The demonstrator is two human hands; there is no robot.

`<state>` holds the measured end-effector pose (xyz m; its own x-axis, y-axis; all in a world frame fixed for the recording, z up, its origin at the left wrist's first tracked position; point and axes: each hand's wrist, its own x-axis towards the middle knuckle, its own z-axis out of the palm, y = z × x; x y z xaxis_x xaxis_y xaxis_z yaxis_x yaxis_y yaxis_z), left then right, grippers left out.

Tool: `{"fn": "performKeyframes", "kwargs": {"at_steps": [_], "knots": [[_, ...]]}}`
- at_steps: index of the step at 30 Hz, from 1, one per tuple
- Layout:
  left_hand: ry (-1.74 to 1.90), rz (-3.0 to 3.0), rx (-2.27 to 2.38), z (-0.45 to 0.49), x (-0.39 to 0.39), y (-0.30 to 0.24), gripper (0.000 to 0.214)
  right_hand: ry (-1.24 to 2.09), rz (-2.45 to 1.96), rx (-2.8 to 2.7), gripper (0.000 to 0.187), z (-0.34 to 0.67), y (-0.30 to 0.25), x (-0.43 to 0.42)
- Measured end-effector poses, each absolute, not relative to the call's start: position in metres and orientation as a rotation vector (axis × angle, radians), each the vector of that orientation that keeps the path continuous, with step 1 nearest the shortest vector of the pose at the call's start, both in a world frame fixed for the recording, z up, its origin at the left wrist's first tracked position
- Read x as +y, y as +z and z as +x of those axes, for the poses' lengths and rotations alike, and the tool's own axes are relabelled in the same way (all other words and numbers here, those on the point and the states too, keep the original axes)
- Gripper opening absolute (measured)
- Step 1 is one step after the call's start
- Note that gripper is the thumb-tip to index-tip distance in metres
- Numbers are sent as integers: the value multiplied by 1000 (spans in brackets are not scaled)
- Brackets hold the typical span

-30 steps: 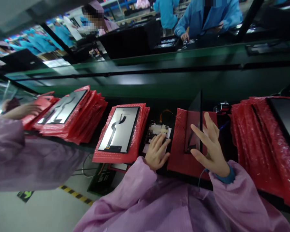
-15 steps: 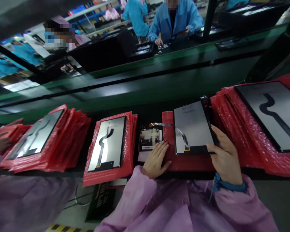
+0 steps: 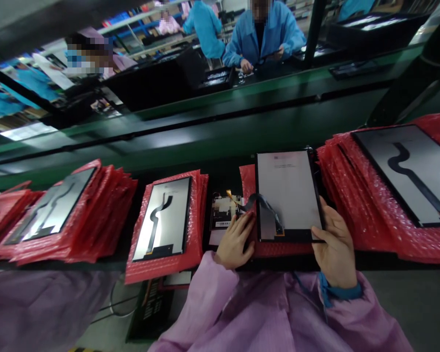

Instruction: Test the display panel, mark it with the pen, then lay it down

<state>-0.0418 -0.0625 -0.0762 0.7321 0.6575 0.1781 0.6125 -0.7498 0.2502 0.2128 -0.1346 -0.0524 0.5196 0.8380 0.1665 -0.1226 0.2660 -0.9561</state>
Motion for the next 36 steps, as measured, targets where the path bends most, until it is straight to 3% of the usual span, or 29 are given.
{"fn": "performKeyframes", "kwargs": {"at_steps": [11,14,17,21,23,28,36], "knots": [[627,2765,1029,-41,-64,-83,80,972,-1247,-456,50,190,-70,-131],[713,2741,985,-41,-64,-73,62,628,-1553,-840,39,199,-68,-134],[1020,2655,970,-41,-54,-50,22,215,-1827,-1322,31,209,-49,-126],[1400,2531,1263,-33,-18,-19,15,390,-1601,-1809,36,199,-16,-79],[1275,2580,1341,-27,4,-13,24,534,-1511,-1911,36,185,-7,-45],[964,2647,1276,-20,29,-28,18,845,-1314,-2034,20,163,-14,12],[876,2624,1136,-22,27,-36,20,902,-1272,-1932,16,164,-29,7]]}}
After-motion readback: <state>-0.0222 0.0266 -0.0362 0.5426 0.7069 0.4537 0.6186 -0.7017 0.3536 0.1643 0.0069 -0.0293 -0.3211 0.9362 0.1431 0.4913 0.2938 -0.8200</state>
